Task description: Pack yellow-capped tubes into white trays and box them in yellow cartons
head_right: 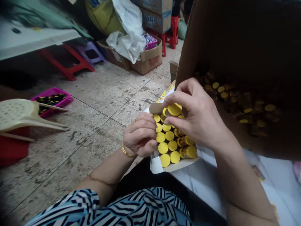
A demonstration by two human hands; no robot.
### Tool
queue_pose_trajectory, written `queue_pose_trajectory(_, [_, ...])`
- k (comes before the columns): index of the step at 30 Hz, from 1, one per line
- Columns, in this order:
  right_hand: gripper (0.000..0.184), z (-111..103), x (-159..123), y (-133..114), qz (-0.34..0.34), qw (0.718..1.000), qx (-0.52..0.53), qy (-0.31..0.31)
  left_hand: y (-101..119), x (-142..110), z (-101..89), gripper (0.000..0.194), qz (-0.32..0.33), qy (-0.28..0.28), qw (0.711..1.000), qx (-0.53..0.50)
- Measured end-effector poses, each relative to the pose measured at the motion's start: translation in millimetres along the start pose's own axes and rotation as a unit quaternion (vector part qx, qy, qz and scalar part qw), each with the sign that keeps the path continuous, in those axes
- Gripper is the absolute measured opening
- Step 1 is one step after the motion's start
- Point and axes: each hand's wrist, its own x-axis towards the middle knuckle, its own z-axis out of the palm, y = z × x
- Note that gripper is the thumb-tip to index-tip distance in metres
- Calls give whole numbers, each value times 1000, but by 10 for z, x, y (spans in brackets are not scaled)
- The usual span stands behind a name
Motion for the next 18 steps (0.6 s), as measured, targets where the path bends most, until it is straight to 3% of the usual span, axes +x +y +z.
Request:
queue_pose_trajectory(6, [30,427,-259,-42,10,993,-54,-101,-24,-46,-13,9,-10,-7,1000,-6])
queue_pose_trajectory(10, [19,575,-303,-111,50,977,-179,-104,-22,-26,-26,7,-2,-21,1000,0])
queue_pose_trajectory(13, [25,481,-272,-83,36,978,-180,-102,-8,-3,-31,6,2,-13,1000,-1])
queue_pose_trajectory(15, [37,311,-201,123,35,986,-128,-98,-1,-1,-33,6,2,-13,1000,-5])
queue_pose_trajectory(17, [41,86,-65,517,103,986,-124,-47,2,-7,-34,6,-1,-17,1000,-5])
queue_pose_trajectory(18, [37,-30,24,766,179,967,-182,6,3,-9,-35,6,-2,-19,1000,-2])
